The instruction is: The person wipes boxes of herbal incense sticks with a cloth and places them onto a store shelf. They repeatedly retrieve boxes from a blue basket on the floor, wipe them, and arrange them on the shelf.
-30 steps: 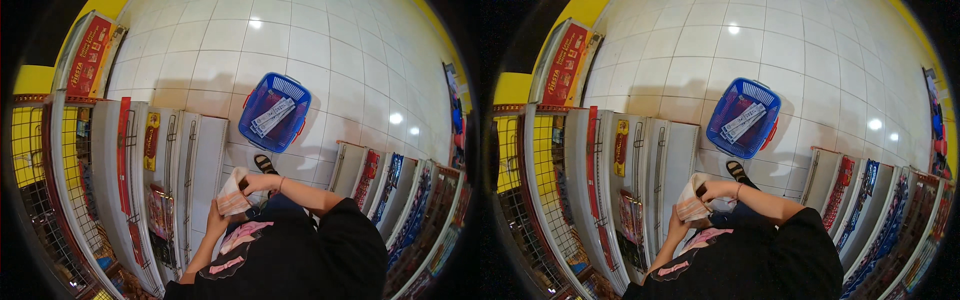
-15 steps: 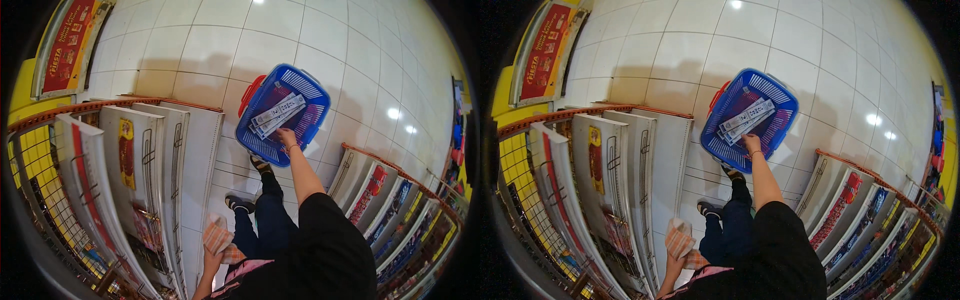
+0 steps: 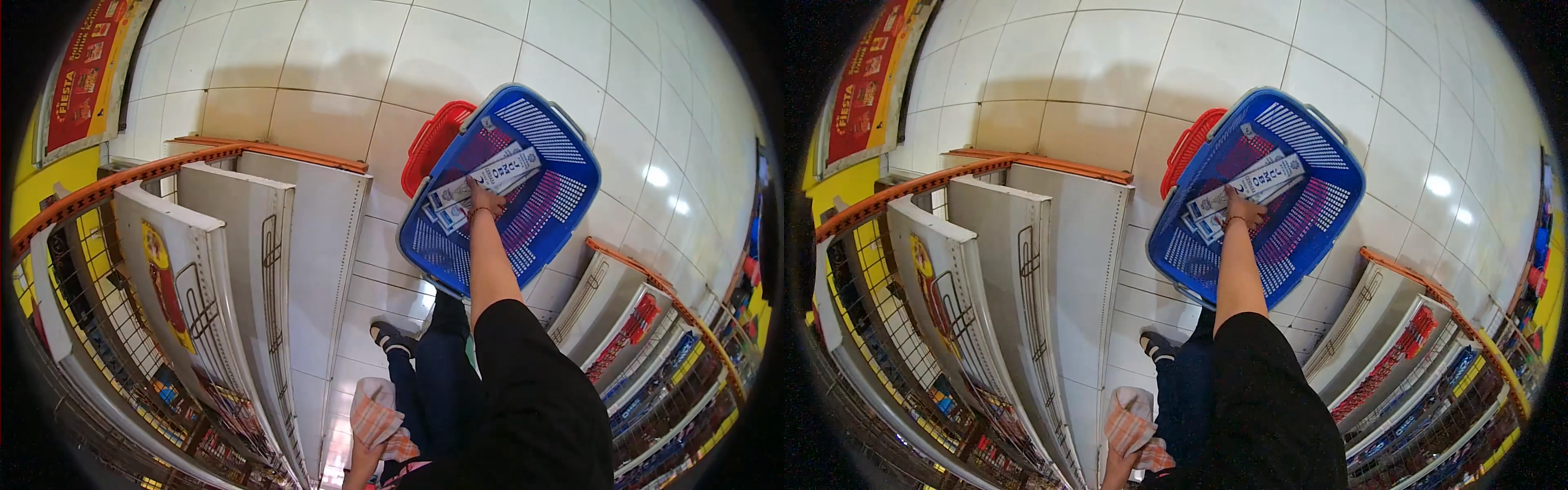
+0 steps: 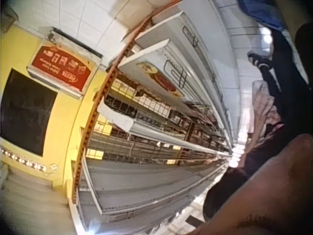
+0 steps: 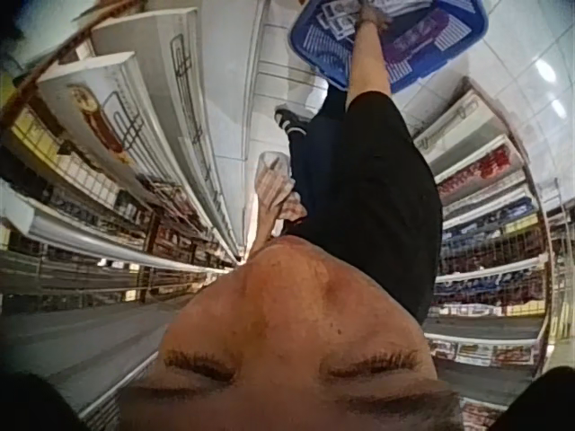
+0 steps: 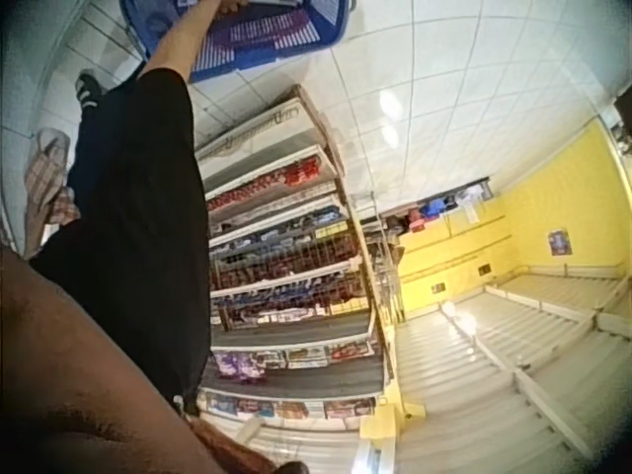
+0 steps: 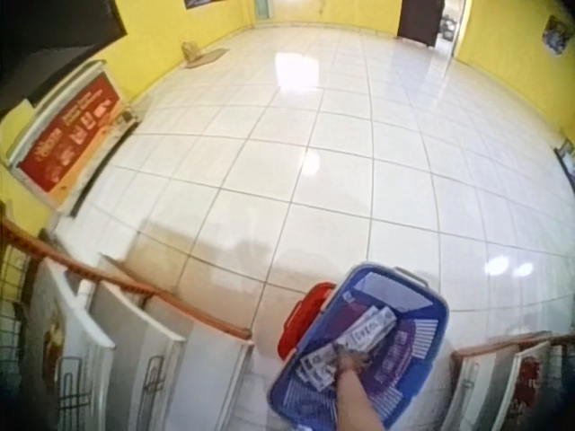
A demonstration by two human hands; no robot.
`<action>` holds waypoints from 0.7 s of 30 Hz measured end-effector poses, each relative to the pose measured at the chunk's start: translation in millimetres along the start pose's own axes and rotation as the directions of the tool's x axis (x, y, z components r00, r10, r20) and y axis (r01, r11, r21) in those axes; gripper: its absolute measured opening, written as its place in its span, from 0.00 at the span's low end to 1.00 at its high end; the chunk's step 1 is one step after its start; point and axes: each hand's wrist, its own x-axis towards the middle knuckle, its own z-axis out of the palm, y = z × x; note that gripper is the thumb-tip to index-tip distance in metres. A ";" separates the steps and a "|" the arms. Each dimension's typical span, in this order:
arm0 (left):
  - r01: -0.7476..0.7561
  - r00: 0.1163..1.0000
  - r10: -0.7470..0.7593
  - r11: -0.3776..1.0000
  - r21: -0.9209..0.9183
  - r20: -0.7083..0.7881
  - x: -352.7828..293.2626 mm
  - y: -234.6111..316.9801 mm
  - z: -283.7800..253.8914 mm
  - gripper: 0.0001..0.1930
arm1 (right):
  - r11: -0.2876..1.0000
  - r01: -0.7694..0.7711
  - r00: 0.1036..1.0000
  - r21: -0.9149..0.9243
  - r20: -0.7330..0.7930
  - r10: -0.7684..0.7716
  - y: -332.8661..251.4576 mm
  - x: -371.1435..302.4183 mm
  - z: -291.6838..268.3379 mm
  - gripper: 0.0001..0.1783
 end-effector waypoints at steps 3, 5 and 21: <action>0.000 0.999 0.000 1.000 0.009 0.034 8.0 0.2 0.7 0.35 | 0.982 -0.041 0.999 0.182 0.020 0.038 3.7 25.5 14.7 0.49; -0.001 0.999 0.000 1.000 0.005 0.038 9.4 -2.5 2.5 0.35 | 0.953 -0.086 0.993 0.291 0.097 0.060 3.5 27.3 17.0 0.48; -0.100 0.994 0.096 0.990 0.101 0.047 -10.1 -23.8 8.2 0.31 | 0.645 0.088 0.759 0.760 0.368 -0.537 27.4 36.4 -23.2 0.26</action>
